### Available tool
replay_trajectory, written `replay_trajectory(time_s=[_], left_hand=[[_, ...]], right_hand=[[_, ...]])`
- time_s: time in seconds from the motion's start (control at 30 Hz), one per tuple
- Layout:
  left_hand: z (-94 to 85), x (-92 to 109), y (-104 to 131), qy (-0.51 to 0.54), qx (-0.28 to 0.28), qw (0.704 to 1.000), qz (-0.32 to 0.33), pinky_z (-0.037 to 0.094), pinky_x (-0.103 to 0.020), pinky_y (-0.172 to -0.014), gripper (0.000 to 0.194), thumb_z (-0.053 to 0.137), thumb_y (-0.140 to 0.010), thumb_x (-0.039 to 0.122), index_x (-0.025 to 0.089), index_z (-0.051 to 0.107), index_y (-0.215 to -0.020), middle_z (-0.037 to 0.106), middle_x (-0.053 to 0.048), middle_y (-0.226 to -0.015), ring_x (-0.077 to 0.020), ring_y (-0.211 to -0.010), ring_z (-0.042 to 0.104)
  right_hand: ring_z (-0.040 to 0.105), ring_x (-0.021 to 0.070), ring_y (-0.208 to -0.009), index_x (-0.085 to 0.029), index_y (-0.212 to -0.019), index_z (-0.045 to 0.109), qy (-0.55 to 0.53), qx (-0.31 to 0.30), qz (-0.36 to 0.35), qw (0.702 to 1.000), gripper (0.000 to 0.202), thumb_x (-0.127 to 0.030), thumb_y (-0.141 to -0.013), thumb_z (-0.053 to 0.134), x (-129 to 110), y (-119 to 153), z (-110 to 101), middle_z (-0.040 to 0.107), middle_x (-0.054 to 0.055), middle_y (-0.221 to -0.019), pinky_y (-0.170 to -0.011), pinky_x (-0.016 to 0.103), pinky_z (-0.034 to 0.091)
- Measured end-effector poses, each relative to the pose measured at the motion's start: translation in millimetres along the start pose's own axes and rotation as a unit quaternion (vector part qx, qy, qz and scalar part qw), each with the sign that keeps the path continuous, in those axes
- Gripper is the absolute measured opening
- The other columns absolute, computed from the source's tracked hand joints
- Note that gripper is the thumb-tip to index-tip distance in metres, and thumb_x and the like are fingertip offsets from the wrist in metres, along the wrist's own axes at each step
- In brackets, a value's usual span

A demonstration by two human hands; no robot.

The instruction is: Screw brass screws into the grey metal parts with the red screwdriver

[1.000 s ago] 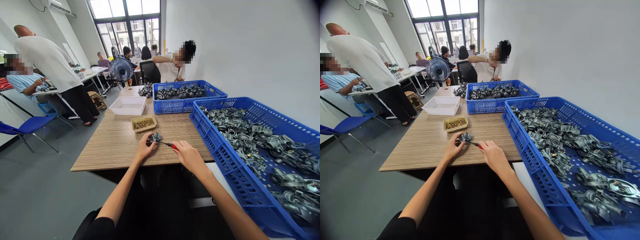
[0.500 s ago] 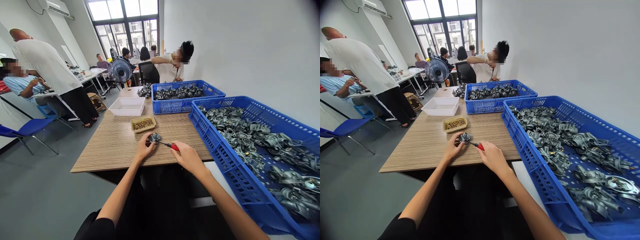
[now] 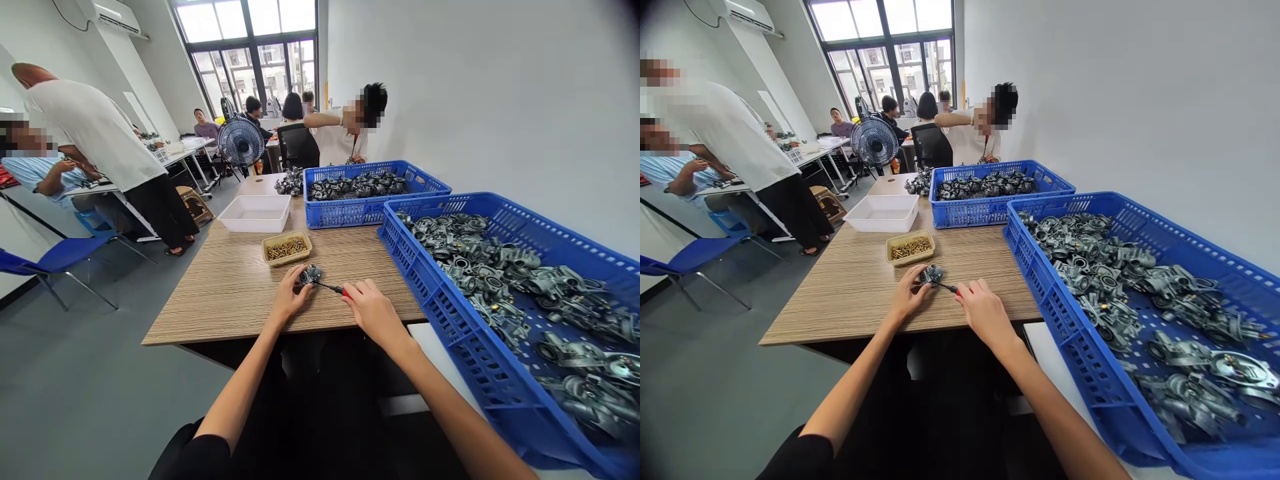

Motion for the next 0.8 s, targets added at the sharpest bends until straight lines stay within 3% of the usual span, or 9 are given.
replay_trajectory(time_s=[0.8], left_hand=[[2.6, -4.3, -4.2, -0.018, 0.021, 1.000, -0.011, 0.059, -0.039, -0.094, 0.049, 0.062, -0.095, 0.036, 0.027, 0.056, -0.143, 0.056, -0.010, -0.144, -0.0265, -0.131, 0.056]], right_hand=[[0.050, 0.0260, -0.097, -0.021, -0.108, 0.063, 0.044, 0.008, -0.029, 0.999, 0.016, -0.026, -0.105, 0.048, -1.7, -12.2, -2.3, 0.057, 0.009, -0.093, -0.075, 0.034, 0.045]])
Point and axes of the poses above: each hand's wrist, its own y-axis away from the middle knuckle, its own z-axis out of the palm, x = y × z, the point moved 3 cm from there along -y, towards the middle knuckle
